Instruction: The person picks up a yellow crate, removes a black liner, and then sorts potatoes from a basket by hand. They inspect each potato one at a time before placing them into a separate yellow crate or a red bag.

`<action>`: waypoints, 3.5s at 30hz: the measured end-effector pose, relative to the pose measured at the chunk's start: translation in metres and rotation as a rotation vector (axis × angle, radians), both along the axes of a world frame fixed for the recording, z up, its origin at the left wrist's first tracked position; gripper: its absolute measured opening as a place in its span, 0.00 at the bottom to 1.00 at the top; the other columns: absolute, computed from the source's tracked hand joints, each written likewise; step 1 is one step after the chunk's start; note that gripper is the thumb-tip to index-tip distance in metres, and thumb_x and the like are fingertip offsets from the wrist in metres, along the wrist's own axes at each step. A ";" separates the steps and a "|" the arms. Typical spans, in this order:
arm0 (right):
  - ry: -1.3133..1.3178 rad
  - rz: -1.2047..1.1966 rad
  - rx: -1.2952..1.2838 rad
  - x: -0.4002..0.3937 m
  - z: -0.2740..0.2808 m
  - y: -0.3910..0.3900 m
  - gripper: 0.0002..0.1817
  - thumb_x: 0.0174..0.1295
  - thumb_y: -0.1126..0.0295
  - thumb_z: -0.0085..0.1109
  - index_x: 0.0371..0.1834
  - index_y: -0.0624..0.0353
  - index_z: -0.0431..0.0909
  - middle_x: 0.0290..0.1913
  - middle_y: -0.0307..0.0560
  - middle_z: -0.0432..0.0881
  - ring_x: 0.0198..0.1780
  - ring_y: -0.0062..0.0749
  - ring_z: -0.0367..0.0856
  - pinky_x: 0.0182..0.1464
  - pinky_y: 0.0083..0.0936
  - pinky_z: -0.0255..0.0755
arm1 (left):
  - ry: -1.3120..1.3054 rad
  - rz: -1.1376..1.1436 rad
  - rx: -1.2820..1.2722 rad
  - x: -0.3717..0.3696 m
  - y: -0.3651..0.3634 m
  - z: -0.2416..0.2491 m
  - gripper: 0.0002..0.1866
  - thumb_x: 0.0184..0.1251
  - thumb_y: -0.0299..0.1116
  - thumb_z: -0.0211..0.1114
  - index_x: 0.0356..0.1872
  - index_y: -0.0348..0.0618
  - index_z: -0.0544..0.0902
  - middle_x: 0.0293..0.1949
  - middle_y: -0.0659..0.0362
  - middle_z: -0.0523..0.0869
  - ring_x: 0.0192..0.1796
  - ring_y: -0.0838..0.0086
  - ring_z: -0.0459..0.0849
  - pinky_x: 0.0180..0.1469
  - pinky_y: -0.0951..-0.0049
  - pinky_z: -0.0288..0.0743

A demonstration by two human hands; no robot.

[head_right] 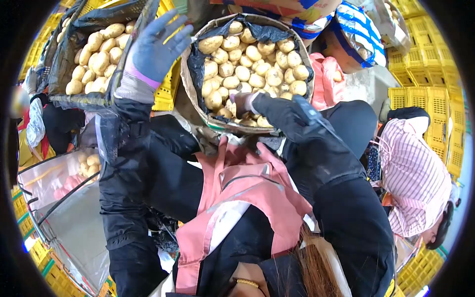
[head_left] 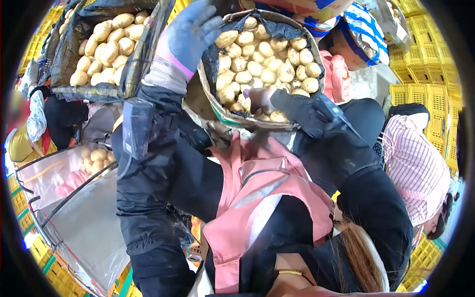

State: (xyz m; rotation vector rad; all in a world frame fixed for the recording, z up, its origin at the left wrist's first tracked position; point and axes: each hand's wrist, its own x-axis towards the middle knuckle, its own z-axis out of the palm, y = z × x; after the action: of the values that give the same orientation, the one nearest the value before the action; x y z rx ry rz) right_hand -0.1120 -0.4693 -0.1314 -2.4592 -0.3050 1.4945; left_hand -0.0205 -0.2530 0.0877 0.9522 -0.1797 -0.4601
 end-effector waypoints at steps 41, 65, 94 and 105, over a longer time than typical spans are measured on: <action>0.102 -1.312 1.340 -0.014 0.171 -0.041 0.32 0.62 0.67 0.64 0.69 0.55 0.63 0.61 0.43 0.75 0.58 0.31 0.78 0.56 0.31 0.75 | -0.277 0.010 0.288 -0.052 -0.021 0.004 0.24 0.63 0.20 0.64 0.60 0.32 0.71 0.52 0.51 0.84 0.52 0.67 0.84 0.51 0.68 0.84; -0.391 -0.886 1.518 -0.040 0.207 -0.082 0.42 0.55 0.65 0.68 0.73 0.61 0.59 0.70 0.49 0.65 0.72 0.36 0.63 0.72 0.32 0.59 | -0.346 -0.100 0.534 -0.093 -0.092 0.001 0.39 0.66 0.32 0.67 0.74 0.35 0.58 0.69 0.51 0.67 0.70 0.69 0.66 0.71 0.71 0.60; -0.330 -0.907 1.394 -0.042 0.214 -0.050 0.34 0.62 0.65 0.58 0.71 0.63 0.63 0.65 0.47 0.72 0.65 0.29 0.70 0.66 0.28 0.64 | 0.010 -0.228 0.448 -0.100 -0.060 0.018 0.44 0.55 0.29 0.72 0.73 0.39 0.58 0.66 0.53 0.69 0.68 0.68 0.68 0.69 0.69 0.63; -0.307 -0.969 1.304 -0.038 0.224 -0.060 0.30 0.62 0.65 0.62 0.67 0.61 0.69 0.59 0.47 0.77 0.58 0.27 0.75 0.62 0.27 0.70 | -0.465 -0.029 0.733 -0.100 -0.059 0.011 0.37 0.54 0.36 0.77 0.64 0.37 0.69 0.60 0.53 0.77 0.60 0.68 0.77 0.63 0.69 0.72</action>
State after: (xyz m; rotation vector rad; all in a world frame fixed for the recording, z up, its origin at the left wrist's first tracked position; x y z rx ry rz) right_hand -0.1499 -0.5289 0.0930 -1.3283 -0.0466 0.2546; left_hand -0.1201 -0.3122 0.0987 1.7759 -0.4638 -0.3227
